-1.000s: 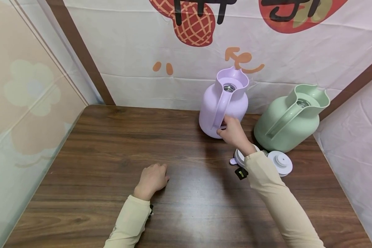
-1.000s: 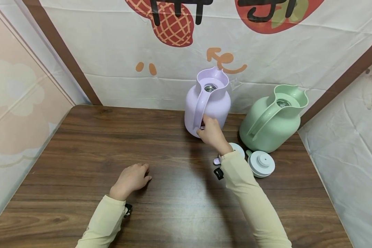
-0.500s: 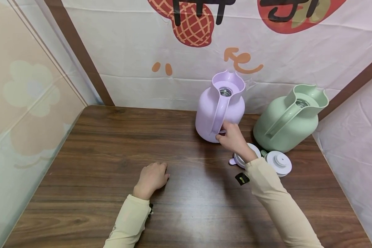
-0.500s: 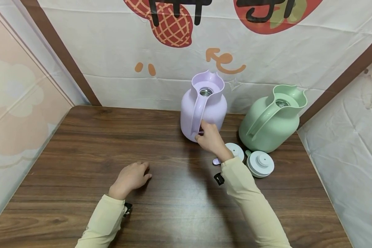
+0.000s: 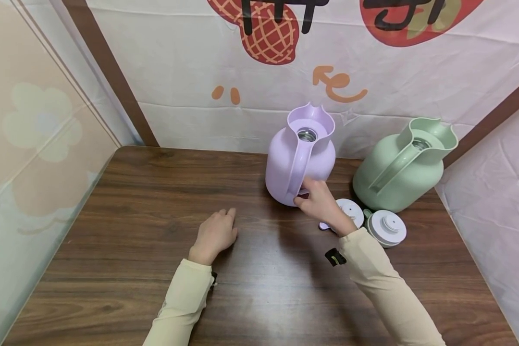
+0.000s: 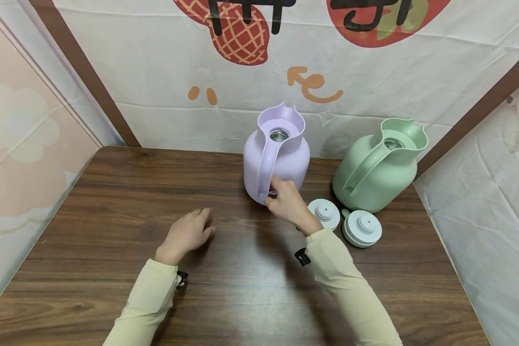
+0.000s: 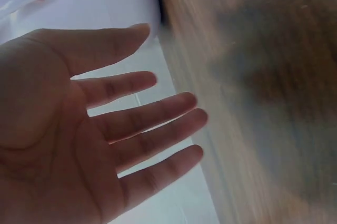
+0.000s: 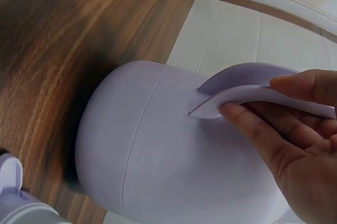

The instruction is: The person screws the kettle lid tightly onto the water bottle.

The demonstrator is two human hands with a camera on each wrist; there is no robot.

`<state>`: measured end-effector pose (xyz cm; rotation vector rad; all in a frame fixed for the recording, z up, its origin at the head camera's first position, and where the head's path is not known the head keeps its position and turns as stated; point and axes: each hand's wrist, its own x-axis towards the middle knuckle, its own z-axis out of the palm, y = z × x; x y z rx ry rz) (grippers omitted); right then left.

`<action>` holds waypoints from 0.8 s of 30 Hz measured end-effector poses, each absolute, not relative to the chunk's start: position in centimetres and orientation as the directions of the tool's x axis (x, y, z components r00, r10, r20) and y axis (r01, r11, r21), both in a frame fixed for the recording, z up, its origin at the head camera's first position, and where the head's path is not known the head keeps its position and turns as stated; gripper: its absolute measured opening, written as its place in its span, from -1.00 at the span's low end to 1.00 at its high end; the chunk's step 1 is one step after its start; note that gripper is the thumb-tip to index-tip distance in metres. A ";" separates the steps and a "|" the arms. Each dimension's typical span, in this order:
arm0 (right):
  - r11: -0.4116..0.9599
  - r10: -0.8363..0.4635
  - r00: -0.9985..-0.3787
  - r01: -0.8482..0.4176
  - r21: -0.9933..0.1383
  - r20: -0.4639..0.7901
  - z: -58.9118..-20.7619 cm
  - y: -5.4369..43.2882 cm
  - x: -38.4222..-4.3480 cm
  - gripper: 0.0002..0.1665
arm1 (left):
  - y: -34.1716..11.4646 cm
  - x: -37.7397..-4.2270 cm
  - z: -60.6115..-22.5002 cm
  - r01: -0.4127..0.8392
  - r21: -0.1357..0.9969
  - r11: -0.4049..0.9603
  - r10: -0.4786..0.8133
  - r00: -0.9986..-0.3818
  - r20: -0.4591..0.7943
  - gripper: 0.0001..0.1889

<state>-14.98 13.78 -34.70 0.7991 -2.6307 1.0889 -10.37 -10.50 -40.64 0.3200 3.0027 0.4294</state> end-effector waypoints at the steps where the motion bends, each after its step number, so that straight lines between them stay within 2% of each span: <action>1: 0.580 -0.414 -0.835 -0.549 -0.602 0.363 -34.7 13.7 -14.9 -0.72 | -10.5 -10.6 -40.6 0.192 0.295 0.936 0.216 -0.975 -0.051 -0.56; 6: 0.564 -0.432 -0.823 -0.566 -0.602 0.370 -34.7 13.4 -14.4 -0.73 | -10.4 -11.5 -40.0 0.177 0.336 0.925 0.199 -0.979 -0.034 -0.47; 17: 0.519 -0.478 -0.794 -0.600 -0.609 0.376 -34.9 13.0 -13.6 -0.72 | -9.6 -12.8 -39.3 0.171 0.404 0.899 0.213 -0.975 -0.060 -0.41; 24: 0.506 -0.497 -0.799 -0.584 -0.635 0.339 -34.9 12.6 -13.3 -0.67 | -9.3 -13.2 -38.6 0.184 0.439 0.880 0.229 -0.972 -0.053 -0.39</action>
